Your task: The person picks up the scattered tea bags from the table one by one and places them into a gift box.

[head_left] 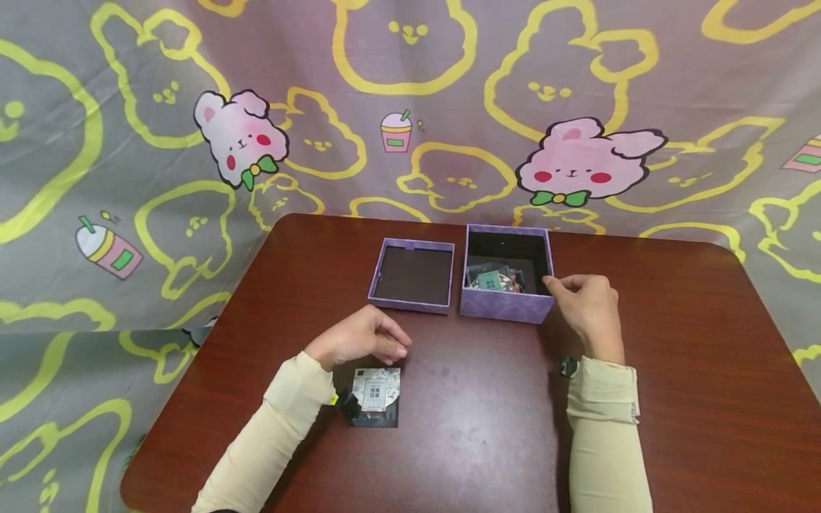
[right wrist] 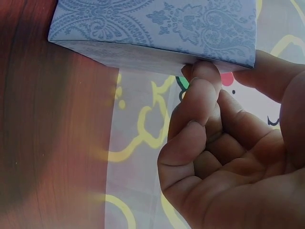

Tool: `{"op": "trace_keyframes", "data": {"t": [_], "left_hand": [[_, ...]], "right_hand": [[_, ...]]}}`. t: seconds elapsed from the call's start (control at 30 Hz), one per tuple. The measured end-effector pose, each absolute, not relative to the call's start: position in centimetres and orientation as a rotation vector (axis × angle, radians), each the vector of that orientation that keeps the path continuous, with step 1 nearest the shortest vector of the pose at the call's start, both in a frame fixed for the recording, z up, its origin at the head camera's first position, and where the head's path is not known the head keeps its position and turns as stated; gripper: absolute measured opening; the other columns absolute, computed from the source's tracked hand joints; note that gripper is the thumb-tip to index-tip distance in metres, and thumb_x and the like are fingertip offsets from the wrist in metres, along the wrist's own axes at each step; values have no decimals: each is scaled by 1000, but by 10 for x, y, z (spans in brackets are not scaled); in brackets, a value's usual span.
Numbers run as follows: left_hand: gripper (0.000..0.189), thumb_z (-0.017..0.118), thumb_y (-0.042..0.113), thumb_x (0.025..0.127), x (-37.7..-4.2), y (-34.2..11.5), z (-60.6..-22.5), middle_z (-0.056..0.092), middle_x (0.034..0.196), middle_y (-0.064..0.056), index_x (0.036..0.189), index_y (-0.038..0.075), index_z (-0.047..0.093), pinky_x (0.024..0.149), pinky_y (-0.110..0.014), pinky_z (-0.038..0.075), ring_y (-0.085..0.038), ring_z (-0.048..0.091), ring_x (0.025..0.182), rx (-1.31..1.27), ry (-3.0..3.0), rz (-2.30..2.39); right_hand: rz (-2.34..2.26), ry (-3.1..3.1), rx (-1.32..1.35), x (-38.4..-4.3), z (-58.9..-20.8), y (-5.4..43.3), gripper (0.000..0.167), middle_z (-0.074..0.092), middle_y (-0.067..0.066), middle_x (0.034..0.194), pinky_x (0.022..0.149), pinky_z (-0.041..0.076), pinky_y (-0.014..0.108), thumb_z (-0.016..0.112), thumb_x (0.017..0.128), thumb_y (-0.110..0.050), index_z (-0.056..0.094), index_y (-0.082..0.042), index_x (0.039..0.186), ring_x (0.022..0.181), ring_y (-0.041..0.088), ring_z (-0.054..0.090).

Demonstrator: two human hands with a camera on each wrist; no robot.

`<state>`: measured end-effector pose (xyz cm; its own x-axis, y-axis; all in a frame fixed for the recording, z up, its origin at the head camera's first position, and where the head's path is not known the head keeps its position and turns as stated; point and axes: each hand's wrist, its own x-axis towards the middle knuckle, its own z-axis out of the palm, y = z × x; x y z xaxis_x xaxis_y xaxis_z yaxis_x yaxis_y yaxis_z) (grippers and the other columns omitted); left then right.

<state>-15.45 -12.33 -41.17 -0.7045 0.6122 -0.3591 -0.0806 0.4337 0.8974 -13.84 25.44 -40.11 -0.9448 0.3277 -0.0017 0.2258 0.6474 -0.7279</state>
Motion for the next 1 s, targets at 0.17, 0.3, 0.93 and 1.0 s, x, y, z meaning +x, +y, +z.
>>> {"op": "trace_keyframes", "data": {"t": [0.17,0.3,0.93,1.0], "left_hand": [[21,77,2,87,-150,-128,-416,74,95,-18,106,-7,74,75,-41,61,-31,71,78,426,2020,1305],[19,77,1,87,-149,-134,-416,74,93,-13,104,-7,75,74,-42,61,-33,71,80,424,2053,1298],[19,83,1,80,-148,-159,-422,73,82,-7,97,-3,76,68,-39,60,-19,68,72,351,2223,1177],[20,85,1,77,-149,-162,-422,72,79,-5,95,-2,76,66,-37,59,-18,68,71,324,2274,1140]], "right_hand": [[1190,-2729,-465,-138,-402,254,49,72,19,97,70,43,39,64,96,-46,77,0,101,97,37,53],[1195,-2724,-464,-138,-402,254,49,71,19,99,71,42,40,63,97,-46,77,0,100,102,39,51],[1198,-2721,-477,-139,-400,254,49,70,19,97,68,40,39,63,97,-45,76,2,100,98,36,50],[1205,-2723,-481,-139,-400,254,49,70,20,99,70,39,39,63,97,-45,76,2,100,102,39,49]]}}
